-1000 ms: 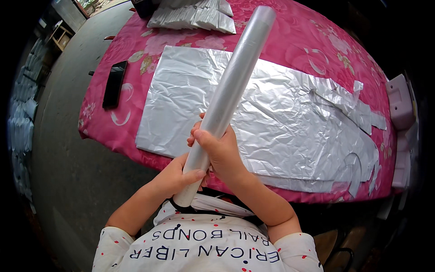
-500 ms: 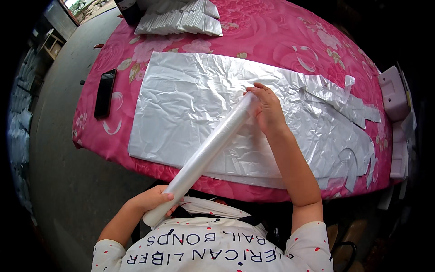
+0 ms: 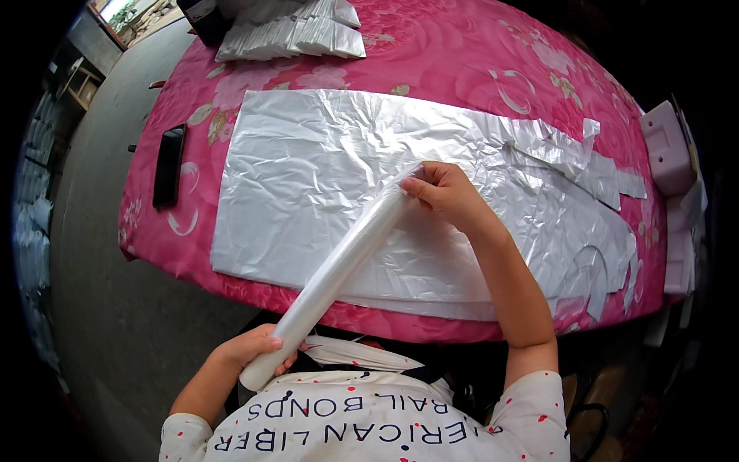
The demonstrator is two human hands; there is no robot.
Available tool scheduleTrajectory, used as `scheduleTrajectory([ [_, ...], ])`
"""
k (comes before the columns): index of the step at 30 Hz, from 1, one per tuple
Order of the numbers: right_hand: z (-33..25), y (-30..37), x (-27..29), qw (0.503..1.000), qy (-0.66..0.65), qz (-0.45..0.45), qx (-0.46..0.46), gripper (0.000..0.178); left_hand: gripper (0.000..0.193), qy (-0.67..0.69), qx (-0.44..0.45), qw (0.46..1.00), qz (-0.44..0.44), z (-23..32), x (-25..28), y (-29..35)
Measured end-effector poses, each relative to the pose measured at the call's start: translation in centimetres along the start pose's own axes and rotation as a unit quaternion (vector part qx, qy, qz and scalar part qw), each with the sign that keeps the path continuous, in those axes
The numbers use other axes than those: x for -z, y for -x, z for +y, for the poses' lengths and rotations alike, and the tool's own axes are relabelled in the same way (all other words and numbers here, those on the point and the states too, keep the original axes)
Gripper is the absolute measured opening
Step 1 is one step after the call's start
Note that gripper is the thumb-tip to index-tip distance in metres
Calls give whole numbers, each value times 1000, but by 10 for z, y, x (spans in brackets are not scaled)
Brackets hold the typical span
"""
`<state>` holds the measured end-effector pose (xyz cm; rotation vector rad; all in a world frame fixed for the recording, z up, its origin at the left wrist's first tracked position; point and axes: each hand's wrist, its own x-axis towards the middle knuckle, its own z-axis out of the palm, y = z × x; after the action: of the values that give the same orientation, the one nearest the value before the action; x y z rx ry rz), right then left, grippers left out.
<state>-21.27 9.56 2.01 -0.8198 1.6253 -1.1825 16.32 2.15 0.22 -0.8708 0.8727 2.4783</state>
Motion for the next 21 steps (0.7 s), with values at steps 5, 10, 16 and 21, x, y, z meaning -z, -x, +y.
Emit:
scheduleTrajectory([
  [5, 19, -16, 59, 990, 39, 122, 54, 19, 63, -13, 28, 999, -37, -4, 11, 9],
  [10, 34, -4, 158, 954, 36, 296, 10, 16, 50, -62, 90, 993, -48, -16, 45, 34],
  [16, 30, -4, 156, 958, 43, 282, 33, 15, 52, -349, 118, 925, -89, 38, 29, 34],
  [21, 21, -31, 105, 979, 74, 172, 81, 13, 44, -667, -64, 741, -46, 123, -40, -13],
])
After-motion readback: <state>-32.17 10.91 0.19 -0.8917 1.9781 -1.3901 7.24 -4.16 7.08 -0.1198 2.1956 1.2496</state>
